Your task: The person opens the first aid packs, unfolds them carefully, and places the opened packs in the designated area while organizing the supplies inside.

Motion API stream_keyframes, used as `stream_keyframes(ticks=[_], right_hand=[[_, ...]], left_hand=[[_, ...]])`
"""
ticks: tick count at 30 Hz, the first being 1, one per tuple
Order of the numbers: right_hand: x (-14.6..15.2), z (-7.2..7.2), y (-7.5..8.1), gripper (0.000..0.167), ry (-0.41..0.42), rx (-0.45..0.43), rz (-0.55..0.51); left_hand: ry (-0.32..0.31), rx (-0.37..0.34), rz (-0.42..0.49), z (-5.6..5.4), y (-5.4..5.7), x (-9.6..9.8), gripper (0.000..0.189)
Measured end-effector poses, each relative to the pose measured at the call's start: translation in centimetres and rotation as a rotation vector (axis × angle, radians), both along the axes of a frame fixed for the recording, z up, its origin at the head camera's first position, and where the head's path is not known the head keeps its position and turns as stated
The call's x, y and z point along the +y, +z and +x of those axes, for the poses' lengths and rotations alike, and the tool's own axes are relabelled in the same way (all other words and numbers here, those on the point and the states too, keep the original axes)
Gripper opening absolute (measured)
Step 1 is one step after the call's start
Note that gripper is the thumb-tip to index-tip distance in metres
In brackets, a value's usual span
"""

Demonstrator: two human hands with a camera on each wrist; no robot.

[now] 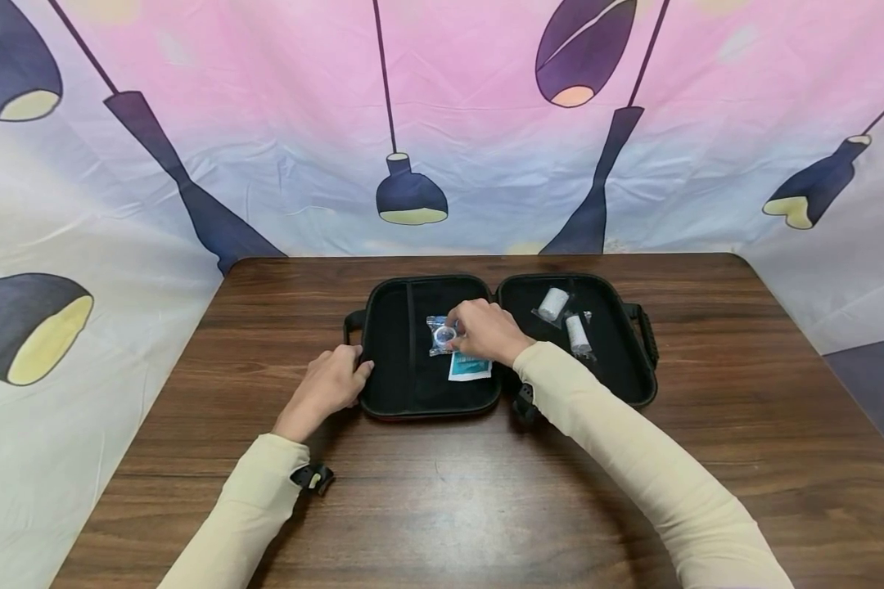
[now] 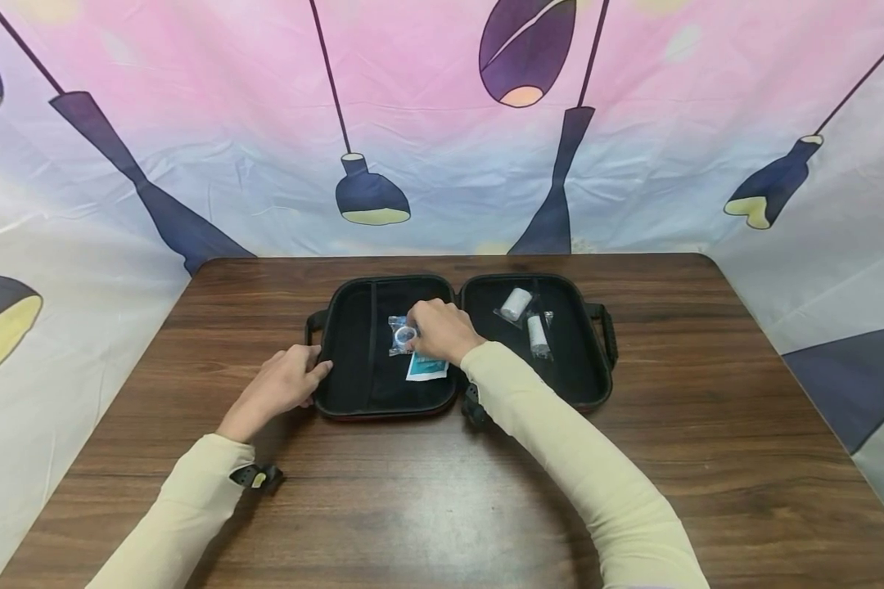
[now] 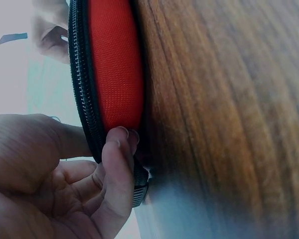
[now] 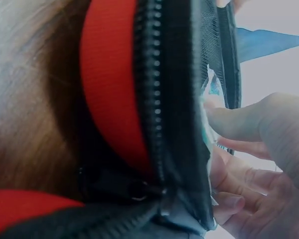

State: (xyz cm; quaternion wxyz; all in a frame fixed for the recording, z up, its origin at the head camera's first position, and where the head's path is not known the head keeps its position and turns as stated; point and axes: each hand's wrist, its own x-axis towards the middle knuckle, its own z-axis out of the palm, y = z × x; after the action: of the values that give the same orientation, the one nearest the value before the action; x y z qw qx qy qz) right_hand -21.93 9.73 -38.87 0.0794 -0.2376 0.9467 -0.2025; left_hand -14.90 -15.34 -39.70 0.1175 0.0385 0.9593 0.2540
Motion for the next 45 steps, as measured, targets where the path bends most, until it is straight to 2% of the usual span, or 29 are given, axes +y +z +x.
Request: stream_keyframes(ticks=[11, 21, 28, 37, 45], right_hand=[[2.7, 0.5, 1.9, 0.033, -0.009, 0.017, -0.123], [7.8, 1.4, 2.9, 0.026, -0.046, 0.054, -0.169], [12.3, 2.5, 2.8, 0.023, -0.083, 0.066, -0.164], [18.3, 4.8, 2.7, 0.025, -0.17, 0.048, -0.198], [21.9, 6.3, 1.5, 0.024, -0.256, 0.027, -0.159]], left_hand=[[0.003, -0.004, 0.005, 0.0, 0.0, 0.1, 0.051], [0.0, 0.001, 0.021, 0.1, 0.0, -0.1, 0.051], [0.0, -0.002, 0.026, 0.1, 0.0, 0.0, 0.049], [-0.01, 0.007, 0.03, 0.1, -0.1, 0.0, 0.051], [0.0, -0.006, 0.031, 0.0, -0.1, -0.1, 0.052]])
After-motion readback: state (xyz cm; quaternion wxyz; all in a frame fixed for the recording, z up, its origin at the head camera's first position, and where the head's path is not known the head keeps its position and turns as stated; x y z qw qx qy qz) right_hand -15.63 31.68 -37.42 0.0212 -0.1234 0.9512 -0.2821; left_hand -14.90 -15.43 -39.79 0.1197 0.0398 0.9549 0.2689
